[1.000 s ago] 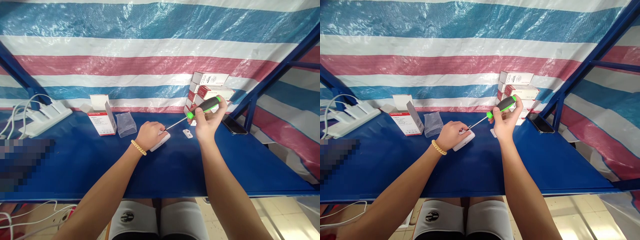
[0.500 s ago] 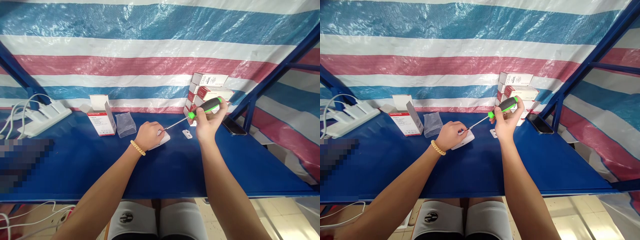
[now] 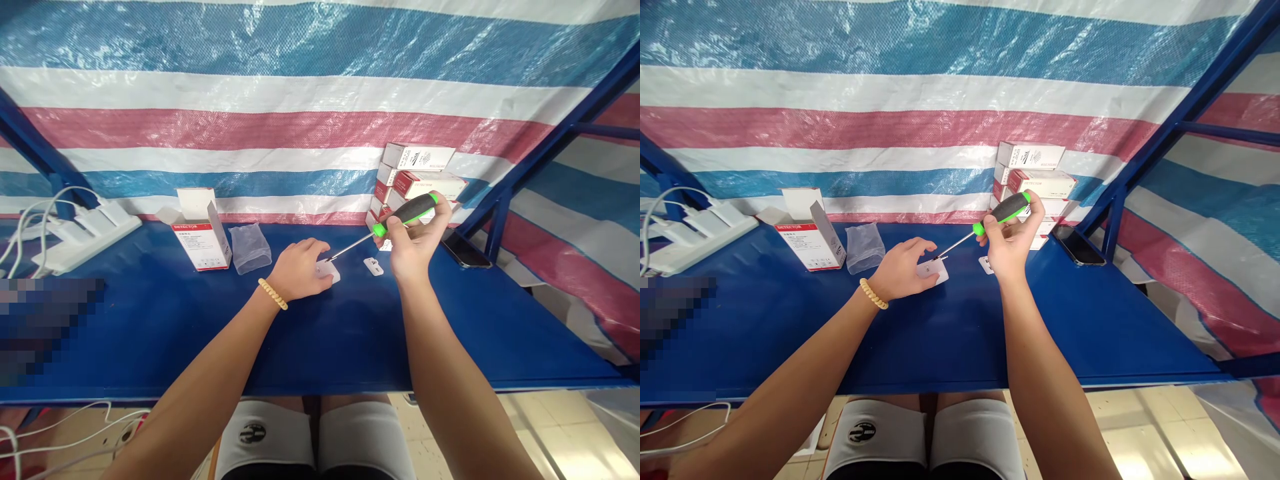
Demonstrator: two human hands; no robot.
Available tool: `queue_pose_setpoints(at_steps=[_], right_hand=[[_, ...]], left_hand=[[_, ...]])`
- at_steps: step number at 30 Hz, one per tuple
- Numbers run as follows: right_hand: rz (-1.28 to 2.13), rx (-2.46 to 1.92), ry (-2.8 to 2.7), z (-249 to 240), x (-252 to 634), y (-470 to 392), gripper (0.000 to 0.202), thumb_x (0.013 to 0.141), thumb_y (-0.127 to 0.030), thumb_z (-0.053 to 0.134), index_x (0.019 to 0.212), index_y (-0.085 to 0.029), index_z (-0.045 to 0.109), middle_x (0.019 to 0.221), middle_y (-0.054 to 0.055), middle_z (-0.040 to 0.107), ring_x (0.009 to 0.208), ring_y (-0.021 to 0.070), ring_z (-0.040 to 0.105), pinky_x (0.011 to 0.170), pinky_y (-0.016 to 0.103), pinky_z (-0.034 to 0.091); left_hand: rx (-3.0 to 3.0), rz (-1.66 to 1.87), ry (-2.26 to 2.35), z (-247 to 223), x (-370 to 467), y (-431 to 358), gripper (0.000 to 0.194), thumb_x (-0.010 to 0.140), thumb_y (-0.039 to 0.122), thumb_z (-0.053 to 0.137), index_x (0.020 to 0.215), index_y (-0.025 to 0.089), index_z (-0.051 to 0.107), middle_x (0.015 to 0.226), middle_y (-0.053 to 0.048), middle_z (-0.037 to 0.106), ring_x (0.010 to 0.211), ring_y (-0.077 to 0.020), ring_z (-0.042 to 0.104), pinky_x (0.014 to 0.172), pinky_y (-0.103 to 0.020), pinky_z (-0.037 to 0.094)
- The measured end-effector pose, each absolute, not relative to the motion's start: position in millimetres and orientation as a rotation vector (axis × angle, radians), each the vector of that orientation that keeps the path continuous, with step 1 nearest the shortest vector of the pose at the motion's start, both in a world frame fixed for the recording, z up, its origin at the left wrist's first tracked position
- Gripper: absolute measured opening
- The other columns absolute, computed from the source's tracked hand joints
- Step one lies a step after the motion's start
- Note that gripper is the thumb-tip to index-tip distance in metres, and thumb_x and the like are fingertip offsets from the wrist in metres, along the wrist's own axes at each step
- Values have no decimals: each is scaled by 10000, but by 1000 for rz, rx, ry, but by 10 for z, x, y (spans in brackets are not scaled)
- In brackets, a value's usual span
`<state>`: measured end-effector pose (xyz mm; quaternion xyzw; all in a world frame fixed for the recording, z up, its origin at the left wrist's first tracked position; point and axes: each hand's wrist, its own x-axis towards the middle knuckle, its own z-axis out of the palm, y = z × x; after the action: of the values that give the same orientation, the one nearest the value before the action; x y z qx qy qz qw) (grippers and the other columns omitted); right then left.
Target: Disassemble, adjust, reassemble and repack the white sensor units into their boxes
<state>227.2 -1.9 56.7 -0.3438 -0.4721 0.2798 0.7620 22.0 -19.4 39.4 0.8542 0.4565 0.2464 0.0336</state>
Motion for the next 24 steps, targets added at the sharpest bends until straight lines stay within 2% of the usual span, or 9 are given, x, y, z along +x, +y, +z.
queue_pose_setpoints(at_steps=[3,9,13,14,16,19,22,24], right_hand=[[582,-741,-977,573,2323,28,727,658,-354,772,1232,-348,326,716,-98,591,434,99,559,391,239,468],[575,-694,-824,584,2419,134,668,646,-303,720,1179,-311,317,636,-134,547,429,96,547,357,202,410],[581,-704,-789,587,2437,158,630,646,-271,695,1149,-301,317,621,-145,534,396,89,521,346,208,404],[582,-711,-787,589,2436,156,630,648,-270,695,1149,-302,316,621,-146,534,390,88,518,344,211,404],[581,-725,-780,594,2431,148,629,652,-272,697,1152,-305,317,623,-147,539,380,86,508,338,214,400],[578,-743,-749,604,2428,139,634,659,-282,702,1158,-308,311,620,-148,543,364,79,485,322,206,373],[579,-749,-728,610,2440,143,638,662,-297,705,1157,-310,303,603,-152,529,358,79,471,313,204,358],[575,-745,-724,612,2454,149,635,662,-305,707,1152,-307,304,594,-150,527,366,85,477,314,208,362]], left_hand=[[2590,612,1406,418,167,-182,522,724,364,642,1202,189,527,1237,-86,611,1106,-277,598,907,-388,477],[2525,502,1454,404,133,-136,282,815,380,566,1040,213,583,1087,-49,631,898,-212,634,721,-319,488],[2517,508,1541,377,159,-137,281,883,455,501,966,229,647,1043,-40,624,843,-201,626,711,-320,483],[2521,528,1545,370,157,-133,292,911,436,459,985,235,658,1043,-41,622,857,-200,625,722,-321,485],[2578,566,1483,355,142,-115,303,937,301,395,1044,241,672,1076,-48,621,920,-194,618,777,-323,487],[2763,508,1207,330,101,-80,403,818,75,422,1043,248,708,1202,-53,616,1089,-204,563,931,-353,441],[2838,362,1042,313,72,-78,477,718,26,467,1036,274,723,1309,-35,595,1221,-254,479,1009,-438,361],[2814,309,1074,317,64,-102,496,687,51,512,1086,275,704,1307,-49,600,1224,-279,474,1006,-472,337]])
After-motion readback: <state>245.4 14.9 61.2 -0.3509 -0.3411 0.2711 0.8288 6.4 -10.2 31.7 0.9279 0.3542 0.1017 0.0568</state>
